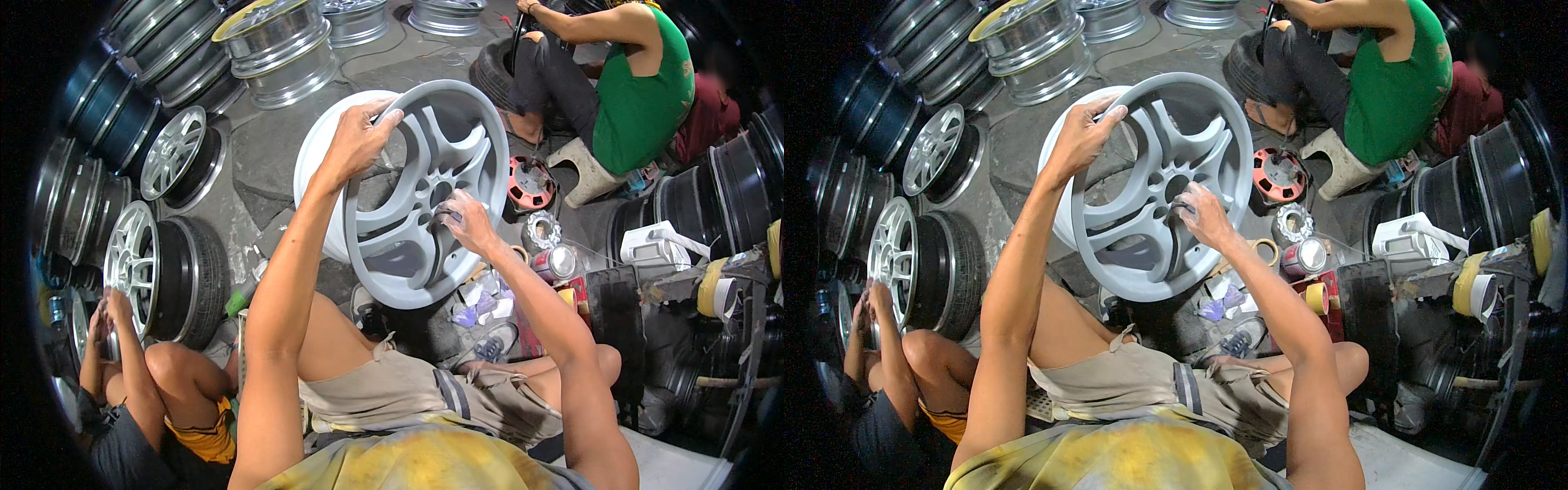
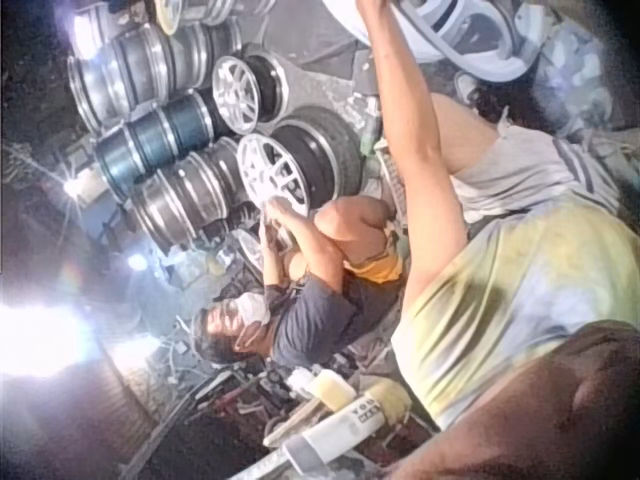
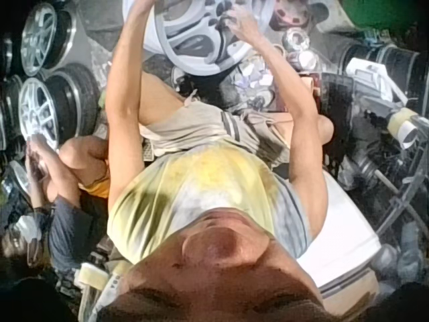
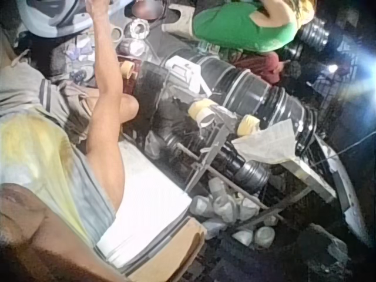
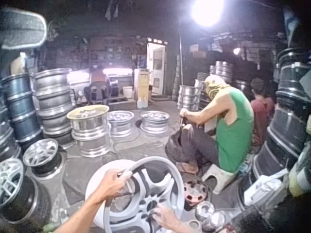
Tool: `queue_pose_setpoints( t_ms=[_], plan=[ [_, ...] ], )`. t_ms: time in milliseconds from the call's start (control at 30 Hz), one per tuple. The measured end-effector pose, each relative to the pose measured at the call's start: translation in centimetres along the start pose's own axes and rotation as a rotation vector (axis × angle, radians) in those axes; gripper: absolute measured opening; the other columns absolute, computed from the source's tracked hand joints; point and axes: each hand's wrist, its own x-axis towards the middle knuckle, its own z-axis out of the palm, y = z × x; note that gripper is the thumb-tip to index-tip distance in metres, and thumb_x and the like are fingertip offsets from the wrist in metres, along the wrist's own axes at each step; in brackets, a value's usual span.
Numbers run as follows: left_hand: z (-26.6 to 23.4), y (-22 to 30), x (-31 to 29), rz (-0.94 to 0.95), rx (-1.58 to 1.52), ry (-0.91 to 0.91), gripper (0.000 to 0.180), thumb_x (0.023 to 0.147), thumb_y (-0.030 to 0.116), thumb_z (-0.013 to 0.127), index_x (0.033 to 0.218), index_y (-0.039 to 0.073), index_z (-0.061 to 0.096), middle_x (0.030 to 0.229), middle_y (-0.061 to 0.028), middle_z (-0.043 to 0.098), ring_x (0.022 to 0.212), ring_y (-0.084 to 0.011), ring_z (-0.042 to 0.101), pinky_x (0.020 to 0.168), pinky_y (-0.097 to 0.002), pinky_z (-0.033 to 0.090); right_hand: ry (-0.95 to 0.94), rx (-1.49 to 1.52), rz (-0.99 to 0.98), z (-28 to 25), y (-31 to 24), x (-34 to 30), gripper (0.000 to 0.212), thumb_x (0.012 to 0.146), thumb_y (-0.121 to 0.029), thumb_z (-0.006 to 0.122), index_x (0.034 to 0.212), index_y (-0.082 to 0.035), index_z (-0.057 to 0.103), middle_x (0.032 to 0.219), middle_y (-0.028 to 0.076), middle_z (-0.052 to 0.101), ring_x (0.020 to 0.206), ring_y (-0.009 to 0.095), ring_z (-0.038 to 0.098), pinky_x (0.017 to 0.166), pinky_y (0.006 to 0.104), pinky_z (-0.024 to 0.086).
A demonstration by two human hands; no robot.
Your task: The person sits on the floor in a workshop and sands a white car wheel rim using a sanding block. They rotate the wheel to sand different sections of the spokes and rim, occasionally flipping it over to work on the back side.
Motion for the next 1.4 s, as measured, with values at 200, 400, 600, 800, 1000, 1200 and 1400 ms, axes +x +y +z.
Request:
queue_pose_setpoints(
  t_ms=[200, 400, 600, 800, 1000, 1200, 1400],
  plan=[
    [-0.1, 0.4, -0.2, -0.007, 0.013, -0.021, 0.034, 0.097, 0.021, 0.062, 0.124, 0.001, 0.069, 0.111, -0.0111, 0.073, 0.102, -0.0184, 0.064, 0.094, -0.0329, 0.047, 0.108, -0.425, -0.406, -1.4, 0.6, 0.7, 0.017, 0.079, -0.005, 0.070, 0.095, -0.002, 0.068, 0.097, 0.017, 0.059, 0.096, 0.036, 0.060, 0.084, 0.0450, 0.050],
    [0.0, -0.3, 0.0, 0.047, -0.004, 0.007, 0.032, 0.094, 0.018, 0.061, 0.119, -0.001, 0.070, 0.110, -0.0176, 0.073, 0.101, -0.0254, 0.068, 0.092, -0.0363, 0.050, 0.101, 0.336, 0.274, 1.1, -1.2, 0.7, 0.009, 0.086, -0.013, 0.072, 0.085, -0.004, 0.070, 0.087, 0.008, 0.068, 0.073, 0.019, 0.064, 0.065, 0.0362, 0.049],
    [0.2, -0.3, 0.0, 0.053, -0.007, 0.007, 0.032, 0.094, 0.018, 0.062, 0.118, -0.001, 0.070, 0.110, -0.0165, 0.074, 0.100, -0.0236, 0.068, 0.092, -0.0363, 0.050, 0.502, 1.319, 0.953, 2.5, -2.4, 3.9, 0.015, 0.086, -0.014, 0.076, 0.092, -0.001, 0.071, 0.085, 0.003, 0.070, 0.068, 0.010, 0.063, 0.063, 0.0245, 0.048],
    [-0.3, 0.2, -0.2, 0.001, -0.007, -0.002, 0.032, 0.094, 0.018, 0.062, 0.119, 0.000, 0.070, 0.110, -0.0161, 0.074, 0.100, -0.0225, 0.068, 0.092, -0.0356, 0.050, 0.287, 0.677, 0.510, 3.3, -1.5, 1.7, 0.011, 0.086, -0.015, 0.071, 0.095, -0.010, 0.075, 0.082, 0.005, 0.067, 0.072, 0.018, 0.063, 0.066, 0.0322, 0.048],
    [0.2, -0.4, 0.0, 0.046, -0.010, 0.006, 0.033, 0.094, 0.020, 0.062, 0.120, 0.001, 0.070, 0.109, -0.0157, 0.074, 0.097, -0.0229, 0.068, 0.090, -0.0350, 0.050, -0.076, -0.815, -0.353, -2.2, 1.5, 0.6, 0.012, 0.082, -0.022, 0.065, 0.083, -0.016, 0.076, 0.132, 0.006, 0.052, 0.121, 0.024, 0.047, 0.093, 0.0411, 0.042],
    [0.0, -0.1, -0.1, 0.013, -0.012, -0.015, 0.034, 0.094, 0.021, 0.063, 0.121, 0.001, 0.069, 0.107, -0.0152, 0.074, 0.095, -0.0216, 0.067, 0.085, -0.0353, 0.050, -0.216, -0.990, -0.322, -2.1, -1.6, 1.7, 0.015, 0.081, -0.019, 0.064, 0.083, -0.010, 0.076, 0.132, 0.005, 0.056, 0.119, 0.022, 0.048, 0.092, 0.0374, 0.040],
    [0.8, 0.7, 0.3, -0.002, -0.027, -0.014, 0.034, 0.094, 0.021, 0.062, 0.119, -0.001, 0.069, 0.107, -0.0160, 0.074, 0.097, -0.0214, 0.068, 0.089, -0.0344, 0.050, -0.177, 0.136, 0.150, 1.6, 6.1, 2.4, 0.024, 0.086, -0.020, 0.063, 0.092, -0.002, 0.076, 0.113, 0.014, 0.066, 0.106, 0.028, 0.060, 0.088, 0.0395, 0.047]
  ],
)
